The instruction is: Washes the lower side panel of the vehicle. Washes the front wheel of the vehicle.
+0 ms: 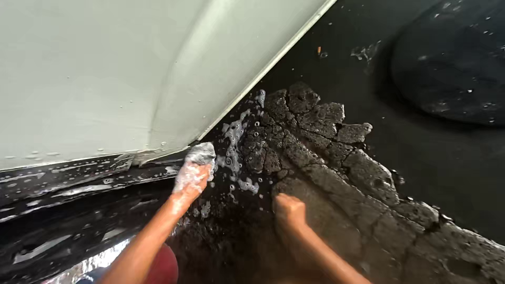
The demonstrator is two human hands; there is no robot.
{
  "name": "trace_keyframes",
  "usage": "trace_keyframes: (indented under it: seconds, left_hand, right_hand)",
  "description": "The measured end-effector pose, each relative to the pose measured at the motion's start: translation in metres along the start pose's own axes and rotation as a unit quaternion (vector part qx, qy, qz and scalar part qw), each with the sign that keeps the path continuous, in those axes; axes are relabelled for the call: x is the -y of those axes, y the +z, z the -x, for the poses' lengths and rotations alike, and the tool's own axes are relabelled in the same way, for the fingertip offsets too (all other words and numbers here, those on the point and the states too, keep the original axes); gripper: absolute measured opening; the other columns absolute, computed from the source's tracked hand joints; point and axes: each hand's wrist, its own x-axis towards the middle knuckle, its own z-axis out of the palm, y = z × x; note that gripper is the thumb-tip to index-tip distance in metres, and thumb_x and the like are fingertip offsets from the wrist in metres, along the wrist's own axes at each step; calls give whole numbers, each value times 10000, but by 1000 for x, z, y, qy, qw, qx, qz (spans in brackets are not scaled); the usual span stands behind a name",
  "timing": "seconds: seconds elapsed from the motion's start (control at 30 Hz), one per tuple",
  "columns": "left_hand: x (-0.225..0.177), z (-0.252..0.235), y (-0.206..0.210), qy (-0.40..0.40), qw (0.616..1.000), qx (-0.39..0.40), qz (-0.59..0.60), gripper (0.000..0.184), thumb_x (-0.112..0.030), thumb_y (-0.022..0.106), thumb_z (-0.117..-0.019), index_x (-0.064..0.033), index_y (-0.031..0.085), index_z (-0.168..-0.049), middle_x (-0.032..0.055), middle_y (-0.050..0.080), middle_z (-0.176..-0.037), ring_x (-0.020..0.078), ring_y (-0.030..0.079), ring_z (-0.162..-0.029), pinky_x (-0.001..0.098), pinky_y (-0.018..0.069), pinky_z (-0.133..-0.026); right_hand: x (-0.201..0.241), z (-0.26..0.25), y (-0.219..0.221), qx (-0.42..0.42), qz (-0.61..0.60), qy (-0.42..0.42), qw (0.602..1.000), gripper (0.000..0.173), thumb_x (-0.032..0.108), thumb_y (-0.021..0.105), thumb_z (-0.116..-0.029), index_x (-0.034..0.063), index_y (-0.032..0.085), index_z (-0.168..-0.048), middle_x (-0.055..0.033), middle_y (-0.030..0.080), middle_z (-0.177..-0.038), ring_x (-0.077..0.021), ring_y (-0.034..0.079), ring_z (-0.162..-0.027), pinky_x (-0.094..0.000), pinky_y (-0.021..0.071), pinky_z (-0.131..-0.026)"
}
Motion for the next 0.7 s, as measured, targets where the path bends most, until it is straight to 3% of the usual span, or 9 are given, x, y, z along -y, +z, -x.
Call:
trace_keyframes:
  seconds: [0.1, 0.2, 0.27, 0.37, 0.47, 0.53, 0.6, 0.67, 0.7]
  left_hand:
    - [34, 43, -38, 84, 972, -175, -130, 143, -87, 694, -895, -63, 760, -1020, 236, 706, -1061, 477, 649, -1047, 678, 452, -951]
    - [44, 53, -61, 86, 943, -274, -167, 153, -67, 617, -903, -15, 732, -989, 261, 680, -1038, 495, 637, -1017, 665, 450, -886]
    - [18, 39, -42, 51, 960, -240, -139, 250, -133, 604, -944, 18, 720, -1106, 288, 673, -1146, 507, 627, -1101, 680, 449, -919]
    - [-21, 2, 18, 42, 989, -137, -31, 427, -302, 634, -977, -48, 648, -1319, 256, 592, -1357, 474, 548, -1256, 668, 425, -1004]
    - [-50, -11, 72, 50, 966, -221, 120, 376, -373, 635, -964, -176, 711, -1275, 129, 643, -1364, 357, 565, -1302, 578, 453, -1042]
    - [-65, -11, 103, -19, 941, -215, 262, 377, -337, 670, -946, -145, 713, -1267, 135, 654, -1325, 320, 573, -1291, 511, 457, -1091]
    - [-78, -27, 121, -65, 921, -129, 361, 540, -403, 686, -936, -159, 610, -1411, 171, 499, -1508, 337, 458, -1414, 510, 389, -1169]
    - [-92, -54, 133, -45, 931, -66, 355, 679, -512, 663, -931, -301, 460, -1543, 128, 236, -1685, 351, 279, -1527, 561, 321, -1198]
    - [-98, -67, 139, -39, 935, -43, 349, 662, -516, 643, -946, -336, 441, -1551, 106, 170, -1709, 349, 241, -1542, 581, 300, -1200]
  right_hand:
    - [-58, 25, -21, 10, 48, 37, 998, 93, 42, 644, -826, -4, 724, -831, -202, 727, -851, -414, 724, -790, -605, 561, -678]
    - [-78, 34, -28, -52, 75, 20, 996, 192, 50, 535, -853, -3, 716, -812, -189, 706, -777, -393, 714, -719, -552, 552, -609]
    - [-68, 19, -22, -57, 58, 0, 997, 223, 51, 534, -849, -5, 743, -905, -192, 732, -851, -396, 726, -763, -551, 567, -634]
    - [-57, -33, -5, -48, 35, -69, 996, 327, 81, 535, -891, 71, 753, -1135, -130, 744, -1159, -361, 723, -947, -518, 583, -704]
    - [-73, -84, -25, -54, 32, -72, 995, 336, 67, 541, -939, 43, 707, -1230, -189, 603, -1415, -441, 593, -1261, -601, 529, -956]
    - [-93, -94, -40, -51, 37, -25, 998, 395, 56, 517, -943, 26, 654, -1313, -242, 479, -1520, -468, 441, -1407, -619, 397, -1127]
    - [-110, -87, -48, -34, 68, -3, 997, 455, 85, 472, -965, 26, 593, -1399, -262, 420, -1558, -469, 364, -1460, -607, 340, -1179]
    - [-123, -70, -42, 8, 108, -14, 994, 459, 152, 419, -1018, 27, 561, -1437, -250, 438, -1552, -473, 341, -1473, -630, 297, -1193]
    - [-127, -59, -37, 24, 122, -28, 992, 457, 159, 404, -1024, 29, 573, -1428, -234, 465, -1538, -465, 356, -1468, -638, 266, -1207]
